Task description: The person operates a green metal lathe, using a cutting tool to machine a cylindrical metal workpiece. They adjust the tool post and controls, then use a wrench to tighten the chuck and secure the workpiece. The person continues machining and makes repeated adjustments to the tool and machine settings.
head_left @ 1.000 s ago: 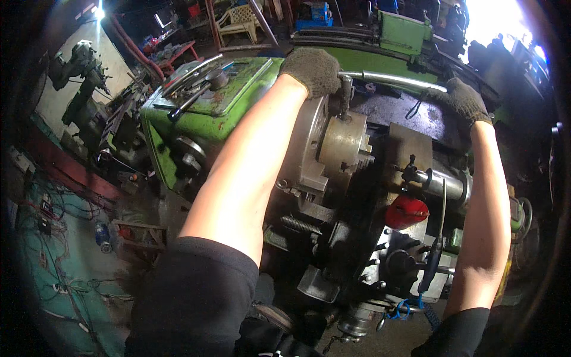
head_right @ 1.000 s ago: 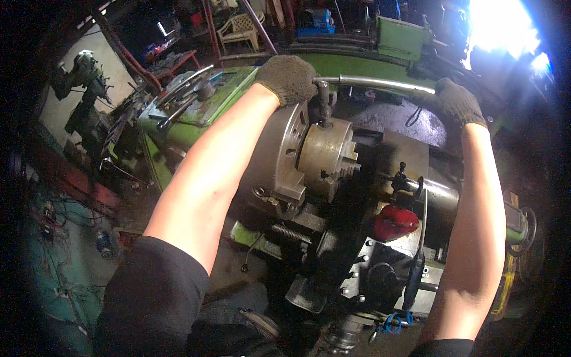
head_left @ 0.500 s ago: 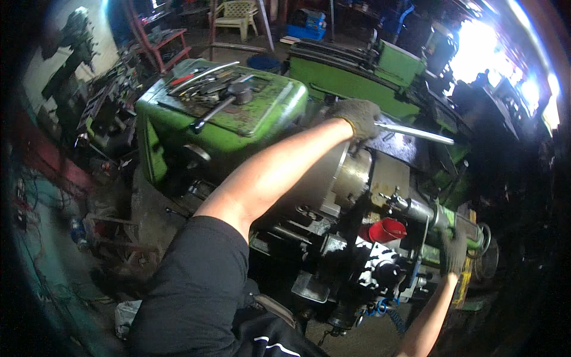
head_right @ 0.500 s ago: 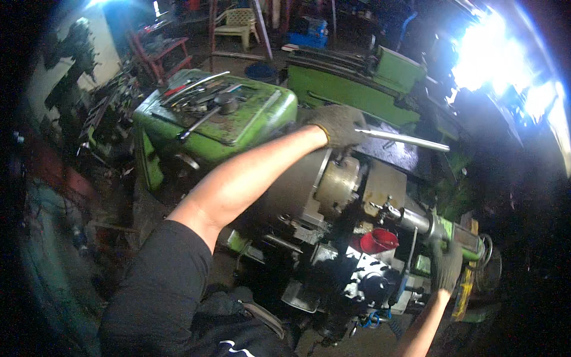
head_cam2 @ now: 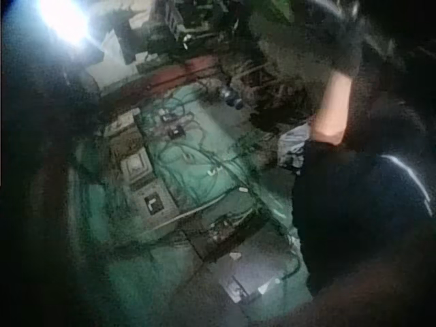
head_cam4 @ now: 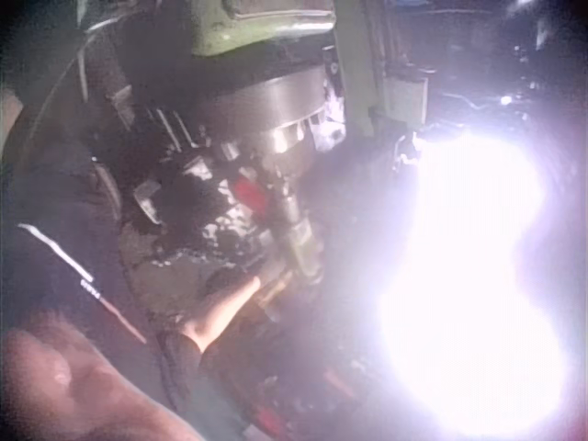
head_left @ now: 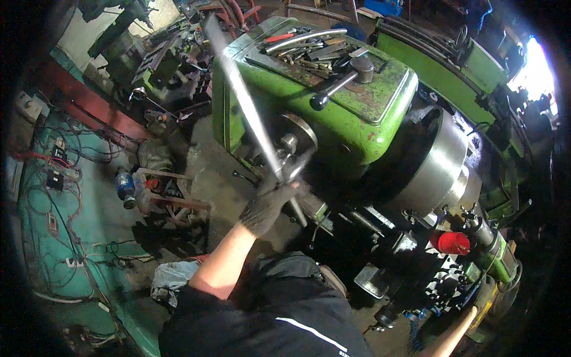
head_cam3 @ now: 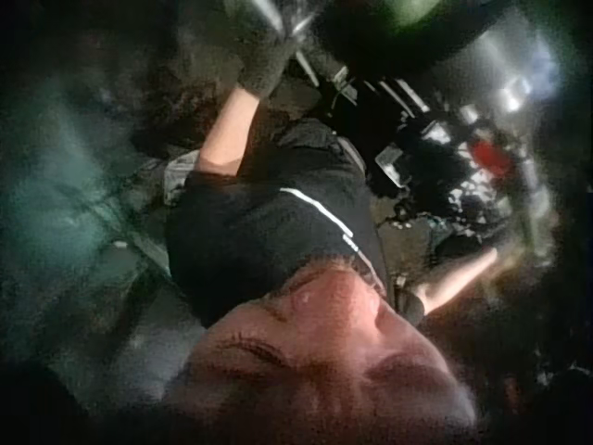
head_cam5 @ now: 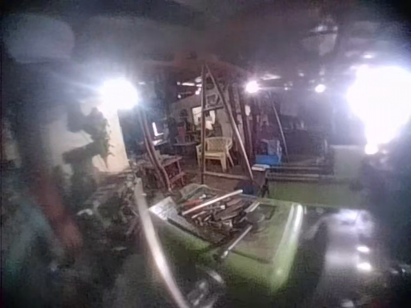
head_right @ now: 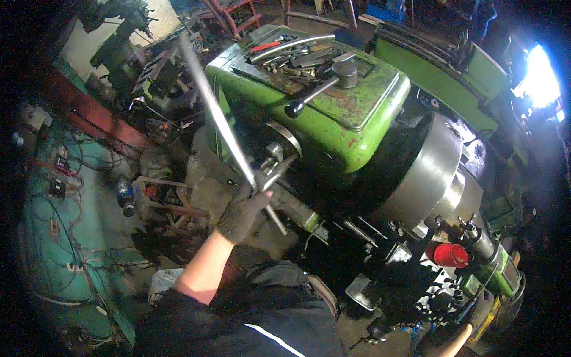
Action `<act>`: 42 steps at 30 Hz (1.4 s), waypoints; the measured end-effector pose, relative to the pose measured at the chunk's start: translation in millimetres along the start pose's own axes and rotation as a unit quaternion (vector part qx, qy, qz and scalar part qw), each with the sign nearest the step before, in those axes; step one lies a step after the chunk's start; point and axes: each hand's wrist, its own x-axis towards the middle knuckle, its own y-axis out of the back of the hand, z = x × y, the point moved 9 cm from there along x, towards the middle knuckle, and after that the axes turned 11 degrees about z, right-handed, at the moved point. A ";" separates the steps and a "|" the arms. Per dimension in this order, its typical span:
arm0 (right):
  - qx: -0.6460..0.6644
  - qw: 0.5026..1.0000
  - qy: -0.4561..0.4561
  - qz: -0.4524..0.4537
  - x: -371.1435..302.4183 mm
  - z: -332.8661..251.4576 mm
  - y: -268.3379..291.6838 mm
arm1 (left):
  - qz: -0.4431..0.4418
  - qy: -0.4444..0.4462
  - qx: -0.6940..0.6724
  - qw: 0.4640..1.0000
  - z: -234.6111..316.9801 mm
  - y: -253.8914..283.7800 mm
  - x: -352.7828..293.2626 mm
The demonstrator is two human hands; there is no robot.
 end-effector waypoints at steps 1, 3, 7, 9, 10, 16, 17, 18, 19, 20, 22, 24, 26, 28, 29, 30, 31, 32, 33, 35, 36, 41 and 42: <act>-0.024 0.999 0.008 0.032 8.7 29.8 11.6 | -0.007 0.002 0.027 1.000 -63.0 26.8 13.7; -0.062 0.993 0.030 0.092 18.4 52.4 25.4 | -0.002 0.250 -0.019 0.968 -201.0 65.6 15.4; -0.010 1.000 0.013 0.004 23.0 58.0 -17.2 | 0.007 0.278 -0.034 0.960 -345.2 87.8 12.4; 0.004 1.000 -0.018 0.001 33.8 75.7 -3.8 | -0.008 0.285 -0.044 0.957 -414.0 68.0 7.1; -0.031 0.999 -0.020 -0.004 34.0 70.3 -11.2 | -0.007 0.274 -0.039 0.961 -439.7 62.1 7.9; -0.060 0.997 0.031 0.047 -2.0 22.3 -2.1 | -0.011 0.168 0.076 0.983 -587.5 12.7 30.9; -0.124 0.991 0.019 0.056 -5.7 2.5 -1.9 | 0.014 0.247 0.048 0.968 -587.0 7.7 34.4; -0.194 0.979 0.001 0.060 -11.9 -9.9 6.5 | 0.030 0.329 0.027 0.944 -583.2 1.9 32.5; -0.186 0.979 0.011 0.083 -11.2 -13.1 31.9 | -0.032 0.303 0.091 0.948 -563.5 -21.1 32.7; -0.169 0.981 0.015 0.089 -24.2 -10.9 38.5 | -0.085 0.268 0.172 0.944 -569.0 -22.0 37.8; -0.208 0.975 -0.077 0.029 -36.4 14.8 37.2 | -0.100 0.170 0.199 0.960 -603.0 -12.4 68.0; -0.205 0.976 -0.060 0.037 -25.2 -13.8 30.6 | -0.164 0.124 0.393 0.896 -572.7 -19.3 66.7; -0.185 0.979 -0.057 0.069 -27.0 -15.0 42.3 | -0.107 0.172 0.484 0.851 -538.3 -3.0 66.2; -0.126 0.988 -0.043 0.080 -46.3 -42.6 31.5 | 0.112 0.155 0.452 0.871 -466.2 16.0 76.2; -0.090 0.991 -0.032 0.091 -67.9 -70.1 38.1 | 0.218 0.066 0.410 0.883 -382.3 14.9 66.4; -0.071 0.989 -0.012 0.126 -83.8 -90.9 50.5 | 0.221 -0.056 0.378 0.897 -304.2 6.4 70.5; -0.051 0.986 0.006 0.157 -95.2 -108.4 57.9 | 0.222 -0.175 0.341 0.897 -226.7 2.3 74.4; -0.040 0.990 -0.029 0.131 -101.4 -118.6 56.8 | 0.230 -0.183 0.298 0.908 -163.5 -0.8 81.5; -0.027 0.992 -0.062 0.106 -104.1 -126.7 56.8 | 0.236 -0.187 0.253 0.919 -102.0 -8.4 87.1; 0.042 0.988 -0.071 0.127 -108.2 -124.0 55.2 | 0.279 -0.357 0.370 0.811 48.4 -37.0 64.0; 0.054 0.986 -0.059 0.145 -116.2 -140.3 60.0 | 0.276 -0.370 0.387 0.798 74.1 -45.0 77.8; 0.038 0.983 -0.043 0.173 -131.8 -159.4 78.5 | 0.152 -0.250 0.606 0.740 133.2 -113.1 137.7; 0.035 0.986 -0.054 0.151 -129.9 -157.7 76.6 | 0.166 -0.254 0.626 0.718 131.6 -117.1 140.8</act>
